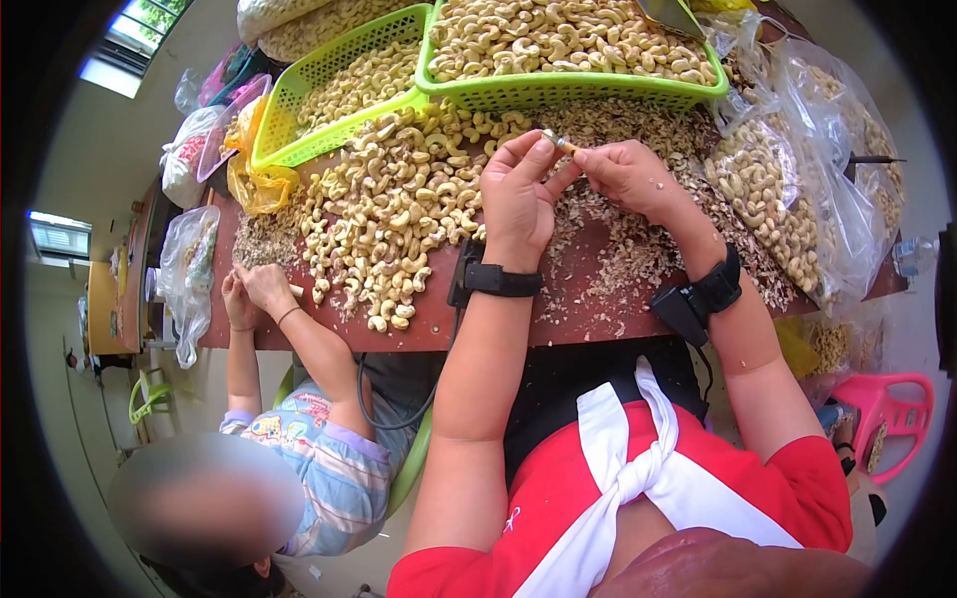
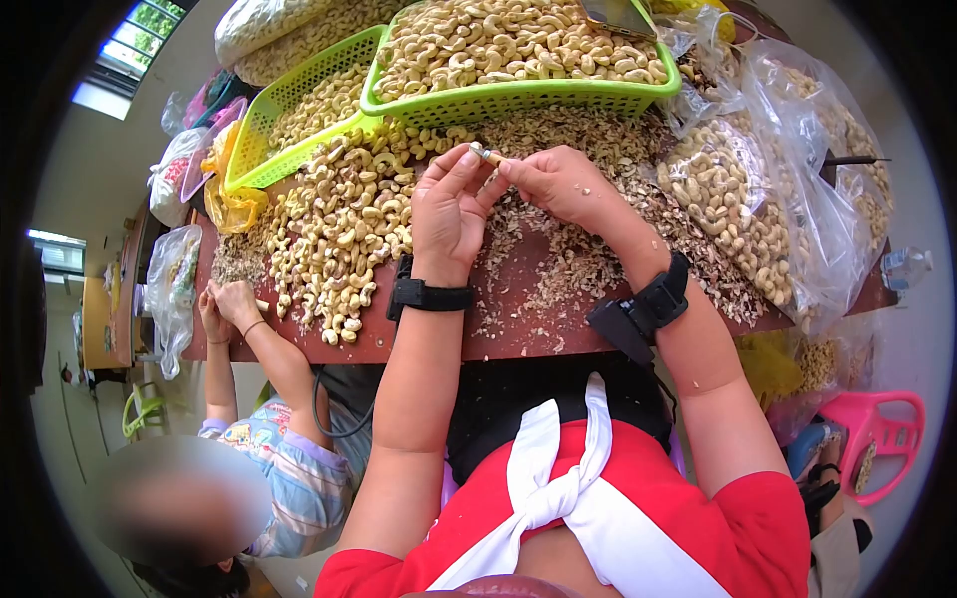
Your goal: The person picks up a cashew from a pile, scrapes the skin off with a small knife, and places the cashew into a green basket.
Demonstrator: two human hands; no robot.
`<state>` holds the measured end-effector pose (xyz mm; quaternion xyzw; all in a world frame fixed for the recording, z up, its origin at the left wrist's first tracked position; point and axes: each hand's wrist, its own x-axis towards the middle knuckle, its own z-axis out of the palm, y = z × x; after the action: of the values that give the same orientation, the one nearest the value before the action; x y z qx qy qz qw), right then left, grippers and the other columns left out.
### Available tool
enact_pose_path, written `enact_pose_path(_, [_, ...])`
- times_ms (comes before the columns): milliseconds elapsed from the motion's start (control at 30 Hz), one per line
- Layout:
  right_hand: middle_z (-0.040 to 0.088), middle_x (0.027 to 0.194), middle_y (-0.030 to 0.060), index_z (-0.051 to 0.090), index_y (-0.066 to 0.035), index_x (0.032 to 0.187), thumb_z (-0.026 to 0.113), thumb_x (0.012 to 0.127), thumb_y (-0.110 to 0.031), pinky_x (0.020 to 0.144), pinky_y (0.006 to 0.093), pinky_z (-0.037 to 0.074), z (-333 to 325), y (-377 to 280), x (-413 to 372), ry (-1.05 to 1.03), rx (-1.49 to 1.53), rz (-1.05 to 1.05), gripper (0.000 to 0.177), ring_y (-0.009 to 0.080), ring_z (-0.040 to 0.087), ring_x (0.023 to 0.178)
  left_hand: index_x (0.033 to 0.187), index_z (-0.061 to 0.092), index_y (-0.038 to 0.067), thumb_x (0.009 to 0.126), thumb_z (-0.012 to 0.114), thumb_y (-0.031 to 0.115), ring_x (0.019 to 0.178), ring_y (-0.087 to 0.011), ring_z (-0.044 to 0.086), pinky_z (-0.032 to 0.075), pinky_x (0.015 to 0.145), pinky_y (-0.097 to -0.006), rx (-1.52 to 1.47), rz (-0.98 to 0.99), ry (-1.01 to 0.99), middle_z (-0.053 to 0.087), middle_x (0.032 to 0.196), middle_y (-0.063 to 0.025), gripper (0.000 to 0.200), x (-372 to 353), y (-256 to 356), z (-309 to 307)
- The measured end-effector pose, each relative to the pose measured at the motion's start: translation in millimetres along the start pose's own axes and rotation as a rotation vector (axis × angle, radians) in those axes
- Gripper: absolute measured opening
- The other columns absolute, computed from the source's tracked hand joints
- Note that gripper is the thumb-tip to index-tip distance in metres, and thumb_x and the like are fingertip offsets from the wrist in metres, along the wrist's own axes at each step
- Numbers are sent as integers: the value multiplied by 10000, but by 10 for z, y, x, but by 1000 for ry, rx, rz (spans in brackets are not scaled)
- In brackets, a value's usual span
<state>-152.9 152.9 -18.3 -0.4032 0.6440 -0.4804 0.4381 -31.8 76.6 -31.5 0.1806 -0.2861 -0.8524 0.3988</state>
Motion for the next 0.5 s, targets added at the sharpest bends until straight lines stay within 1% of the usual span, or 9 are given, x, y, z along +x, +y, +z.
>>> enact_pose_path(167, [402, 454, -38, 508, -57, 542, 501, 802, -346, 367, 196, 254, -37, -50, -28, -18, -10, 33, 389, 44, 338, 394, 861, 515, -8, 773, 495, -1, 780, -219, 570, 503, 714, -359, 15, 8, -52, 567, 833, -123, 90, 24, -11, -29])
enact_pose_path(267, [421, 464, -31, 518, -54, 545, 503, 801, -348, 370, 199, 264, -64, -35, -15, 22, -38, 20, 389, 48, 350, 400, 838, 494, -3, 760, 490, -33, 762, -217, 558, 508, 693, -381, -51, -18, -29, 541, 801, -110, 84, -5, 18, 5])
enact_pose_path(333, [436, 472, -28, 519, -53, 541, 498, 803, -352, 386, 203, 282, -142, 58, 53, 65, -42, -14, 399, 52, 363, 413, 901, 489, -7, 784, 455, 14, 818, -235, 550, 478, 764, -396, -49, 15, -71, 553, 813, -119, 123, -16, 31, -8])
enact_pose_path(367, [436, 472, -28, 519, -53, 541, 498, 803, -352, 386, 203, 282, -151, 44, 44, 69, -41, -17, 399, 52, 363, 413, 901, 489, -7, 784, 455, 14, 818, -235, 550, 478, 764, -396, -48, 13, -76, 553, 813, -119, 123, -20, 39, 5])
enact_pose_path(433, [435, 474, -30, 514, -52, 532, 492, 806, -360, 404, 205, 294, -141, -1, 18, 26, -61, -29, 413, 53, 369, 425, 970, 448, -2, 801, 429, 41, 818, -227, 537, 477, 766, -396, -28, 24, -30, 534, 817, -101, 176, -30, 75, 30])
enact_pose_path(467, [425, 471, -33, 502, -54, 523, 489, 808, -365, 412, 210, 293, -126, -12, 15, 36, -70, -4, 422, 53, 363, 429, 1028, 416, 14, 817, 415, 77, 818, -210, 529, 478, 759, -385, 31, 33, -37, 519, 826, -80, 220, -39, 86, 41])
enact_pose_path(500, [425, 471, -33, 502, -54, 523, 489, 808, -365, 412, 210, 293, -120, -20, 21, 34, -65, -18, 422, 53, 363, 429, 1040, 431, 26, 824, 418, 93, 795, -175, 532, 483, 693, -329, 44, 36, -12, 535, 828, -77, 226, -52, 93, 61])
